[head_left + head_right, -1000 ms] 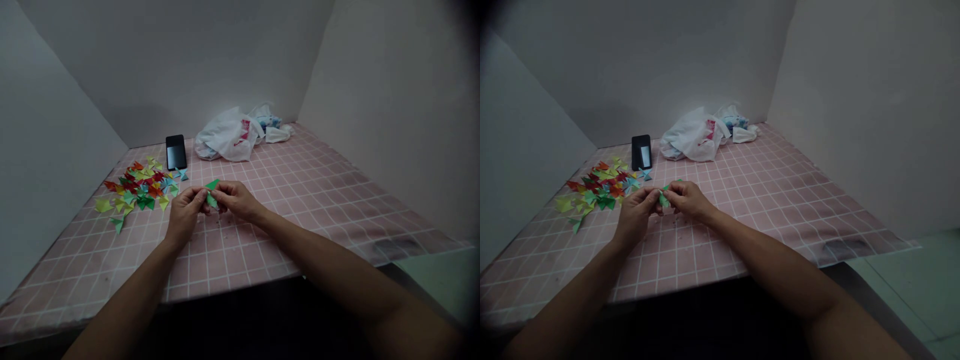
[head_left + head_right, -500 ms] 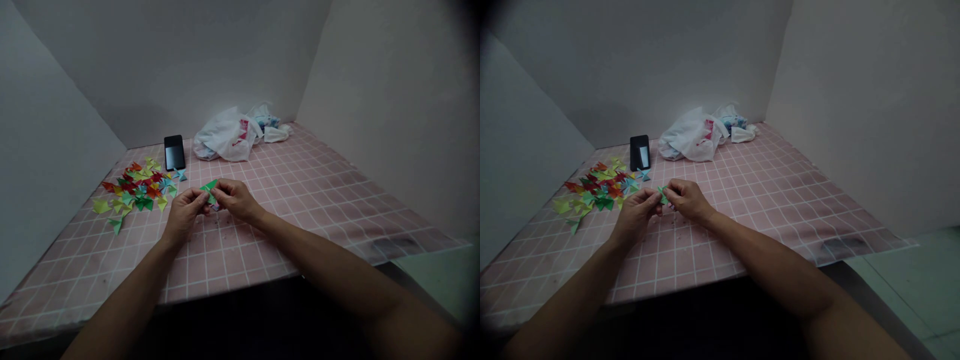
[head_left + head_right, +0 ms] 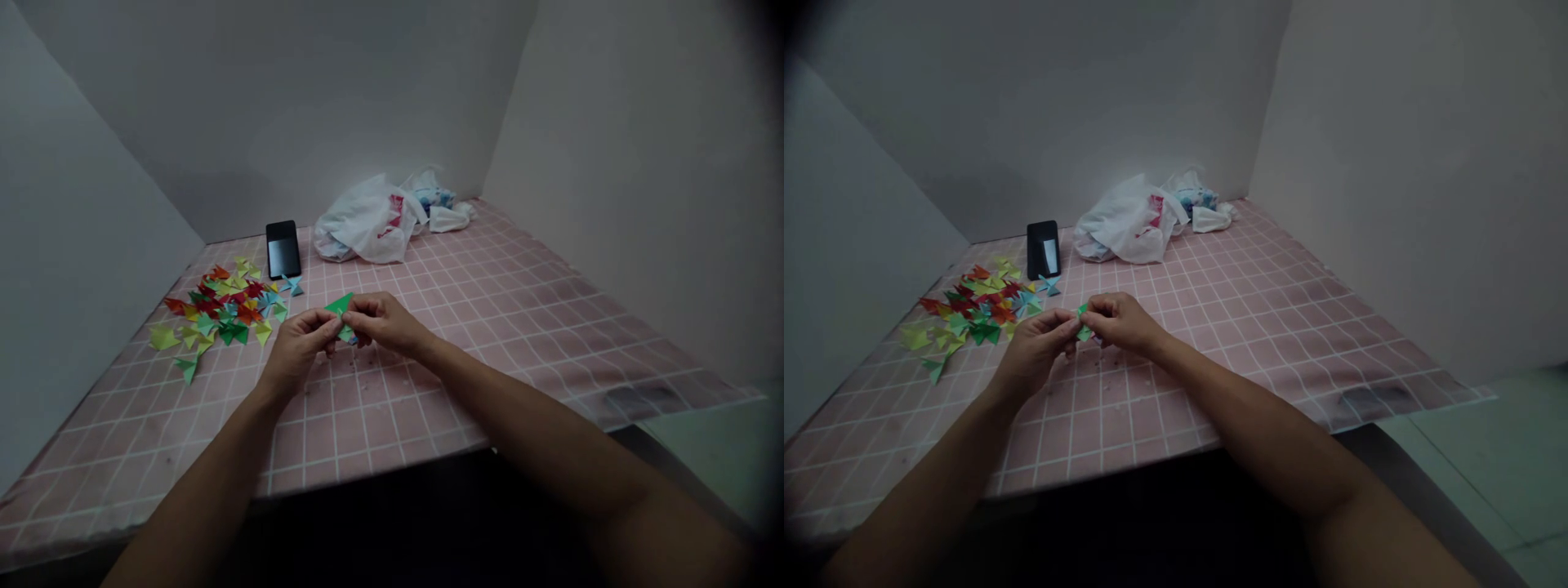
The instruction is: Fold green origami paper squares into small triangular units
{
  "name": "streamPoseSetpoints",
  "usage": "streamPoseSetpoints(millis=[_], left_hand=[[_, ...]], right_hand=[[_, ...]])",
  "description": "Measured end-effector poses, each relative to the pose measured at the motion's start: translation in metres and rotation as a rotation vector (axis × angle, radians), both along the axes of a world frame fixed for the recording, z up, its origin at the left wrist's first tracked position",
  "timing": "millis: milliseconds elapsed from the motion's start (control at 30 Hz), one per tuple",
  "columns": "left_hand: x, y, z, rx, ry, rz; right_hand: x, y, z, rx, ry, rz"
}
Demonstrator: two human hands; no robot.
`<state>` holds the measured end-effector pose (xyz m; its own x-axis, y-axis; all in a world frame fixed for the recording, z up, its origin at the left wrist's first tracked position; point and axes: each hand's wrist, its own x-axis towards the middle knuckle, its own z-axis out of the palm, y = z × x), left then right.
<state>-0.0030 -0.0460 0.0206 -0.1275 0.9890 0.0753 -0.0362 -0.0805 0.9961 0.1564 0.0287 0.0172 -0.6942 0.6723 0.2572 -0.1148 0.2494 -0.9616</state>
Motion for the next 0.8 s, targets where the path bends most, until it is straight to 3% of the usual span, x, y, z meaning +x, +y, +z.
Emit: streamPoseSetpoints(millis=[133, 400, 600, 800], left_hand=[[-0.0019, 0.0004, 0.0034, -0.046, -0.039, -0.078], [-0.004, 0.0016, 0.0017, -0.056, -0.047, -0.069], [-0.0048, 0.0006, 0.0027, -0.066, 0.01, -0.116], [-0.0043, -0.0007, 0.0041, -0.08, 0.074, -0.129]], right_hand=[[0.0024, 0.0033, -0.0005, -0.061, 0.016, 0.097], [0.0004, 0.0011, 0.001, -0.008, -0.02, 0.021], [0.0015, 0.0038, -0.0038, -0.118, 0.037, 0.146], [0.0031, 0.0022, -0.0046, -0.155, 0.018, 0.182]])
